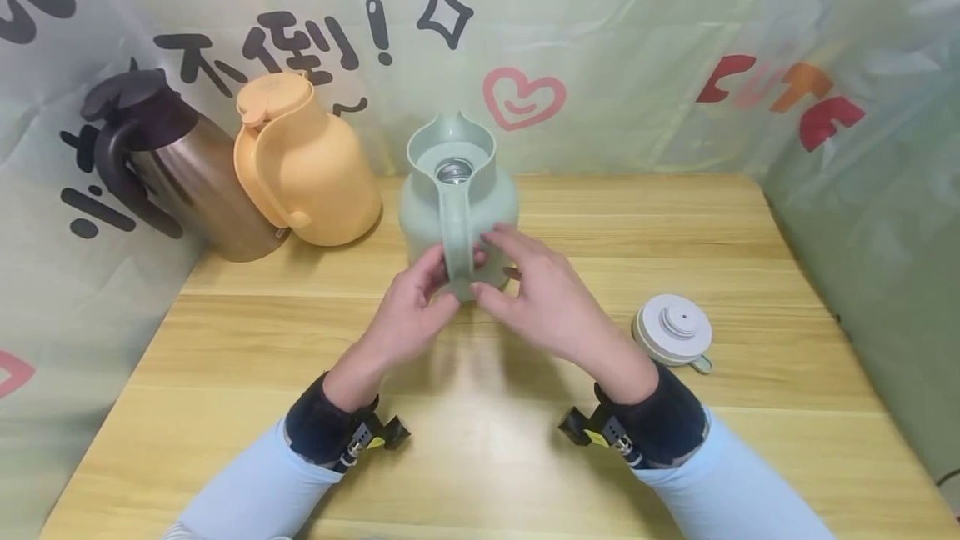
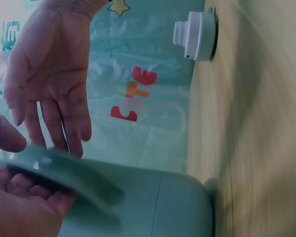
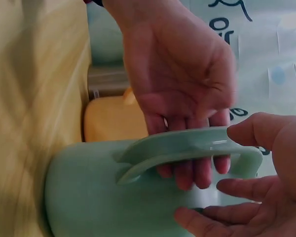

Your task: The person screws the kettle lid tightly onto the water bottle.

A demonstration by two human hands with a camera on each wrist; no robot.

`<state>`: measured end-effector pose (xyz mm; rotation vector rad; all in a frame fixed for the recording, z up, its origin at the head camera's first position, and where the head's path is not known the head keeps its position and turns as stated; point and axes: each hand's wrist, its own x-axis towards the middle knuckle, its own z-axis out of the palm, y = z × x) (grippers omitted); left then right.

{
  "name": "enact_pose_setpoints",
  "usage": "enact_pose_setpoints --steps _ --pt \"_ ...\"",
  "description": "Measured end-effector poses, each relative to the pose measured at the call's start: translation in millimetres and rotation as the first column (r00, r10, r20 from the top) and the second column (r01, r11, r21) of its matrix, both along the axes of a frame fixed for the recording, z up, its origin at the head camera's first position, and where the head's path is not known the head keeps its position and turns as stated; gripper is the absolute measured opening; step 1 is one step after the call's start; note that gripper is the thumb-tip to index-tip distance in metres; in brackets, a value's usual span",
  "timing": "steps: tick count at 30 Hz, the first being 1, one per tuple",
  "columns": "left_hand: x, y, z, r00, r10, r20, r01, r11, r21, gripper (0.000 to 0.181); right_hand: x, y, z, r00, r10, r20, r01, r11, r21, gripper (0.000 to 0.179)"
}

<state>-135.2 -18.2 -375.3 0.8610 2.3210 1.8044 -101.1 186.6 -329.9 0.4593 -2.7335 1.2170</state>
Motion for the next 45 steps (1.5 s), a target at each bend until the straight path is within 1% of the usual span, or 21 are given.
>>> enact_pose_setpoints --steps 2,4,7,10,13,15,17,19,21,22,25,27,29,32,33,34,38,39,40,42,45 --pt "0.9 -1.0 0.8 1.000 -0.005 0.003 0.005 1.000 0.018 0.048 1.7 -2.0 -2.6 1.000 0.021 -0.011 -0.021 1.000 -0.012 0.058" --pt "0.7 -1.5 1.0 1.000 -0.004 0.023 0.003 0.999 0.047 0.041 2.7 0.0 -5.3 1.000 0.020 -0.013 -0.021 1.000 -0.021 0.057" --pt "-0.1 -2.3 1.0 0.998 0.030 0.056 -0.034 0.997 0.074 0.031 3.6 8.8 -10.1 1.000 -0.023 -0.012 0.023 1.000 0.000 0.056" --pt "-0.7 -3.6 0.9 0.995 0.075 0.068 -0.080 0.993 0.085 0.026 4.7 23.5 -15.5 0.997 -0.081 0.012 0.080 0.994 0.068 0.058" --pt "-1.0 -5.3 0.5 0.994 0.093 0.059 -0.099 0.991 0.091 0.024 5.4 43.2 -21.1 0.988 -0.150 0.040 0.141 0.975 0.173 0.063" --pt "-1.1 -6.5 -0.2 0.993 0.101 0.054 -0.106 0.991 0.086 0.022 5.4 58.4 -24.6 0.978 -0.198 0.071 0.174 0.952 0.251 0.070" --pt "-1.1 -7.4 -0.5 0.993 0.107 0.056 -0.112 0.990 0.086 0.021 5.4 74.6 -28.1 0.965 -0.241 0.099 0.197 0.924 0.327 0.079" --pt "-0.8 -8.5 -0.7 0.991 0.115 0.064 -0.120 0.989 0.087 0.020 5.3 91.2 -31.4 0.949 -0.281 0.144 0.203 0.893 0.402 0.091" --pt "-0.4 -9.6 -0.9 0.990 0.117 0.074 -0.123 0.988 0.090 0.019 6.2 107.9 -34.7 0.924 -0.325 0.202 0.200 0.859 0.471 0.106" --pt "-0.2 -10.1 -0.8 0.990 0.115 0.078 -0.123 0.988 0.093 0.019 7.2 116.1 -36.1 0.908 -0.346 0.236 0.191 0.844 0.501 0.113" --pt "0.3 -11.9 -0.6 0.990 0.112 0.089 -0.121 0.988 0.097 0.020 10.9 140.2 -41.4 0.852 -0.404 0.334 0.155 0.803 0.576 0.131" --pt "0.6 -12.9 -0.1 0.989 0.110 0.094 -0.119 0.988 0.097 0.020 13.4 153.3 -44.9 0.822 -0.418 0.388 0.121 0.793 0.597 0.138" --pt "0.9 -13.8 0.2 0.989 0.110 0.098 -0.120 0.988 0.099 0.020 14.6 163.2 -48.8 0.800 -0.408 0.439 0.078 0.797 0.599 0.140" --pt "0.8 -14.7 0.6 0.989 0.110 0.097 -0.120 0.987 0.103 0.019 12.4 170.8 -53.6 0.789 -0.378 0.484 0.037 0.815 0.578 0.134" --pt "0.8 -15.0 0.6 0.989 0.109 0.097 -0.120 0.987 0.107 0.019 10.7 171.5 -54.9 0.793 -0.370 0.484 0.035 0.820 0.571 0.131" --pt "0.7 -15.3 0.5 0.989 0.107 0.097 -0.118 0.987 0.111 0.019 8.5 171.4 -56.6 0.805 -0.363 0.469 0.038 0.821 0.570 0.127" --pt "1.0 -16.3 -0.7 0.991 0.091 0.098 -0.103 0.986 0.129 0.017 -3.5 162.6 -61.0 0.874 -0.355 0.333 0.121 0.822 0.557 0.111" --pt "1.2 -16.5 -1.2 0.992 0.087 0.096 -0.099 0.986 0.133 0.017 -7.3 159.0 -61.8 0.890 -0.343 0.300 0.134 0.826 0.547 0.108" --pt "1.6 -16.7 -1.7 0.992 0.081 0.096 -0.094 0.986 0.140 0.016 -11.2 154.8 -62.5 0.902 -0.328 0.279 0.138 0.834 0.535 0.105" --pt "2.5 -16.5 -2.3 0.994 0.060 0.090 -0.074 0.984 0.164 0.015 -19.2 145.8 -63.2 0.919 -0.291 0.266 0.125 0.856 0.502 0.104" --pt "4.6 -14.9 -2.1 0.998 0.027 0.064 -0.040 0.977 0.208 0.012 -30.9 133.3 -65.4 0.943 -0.219 0.252 0.079 0.880 0.469 0.103"
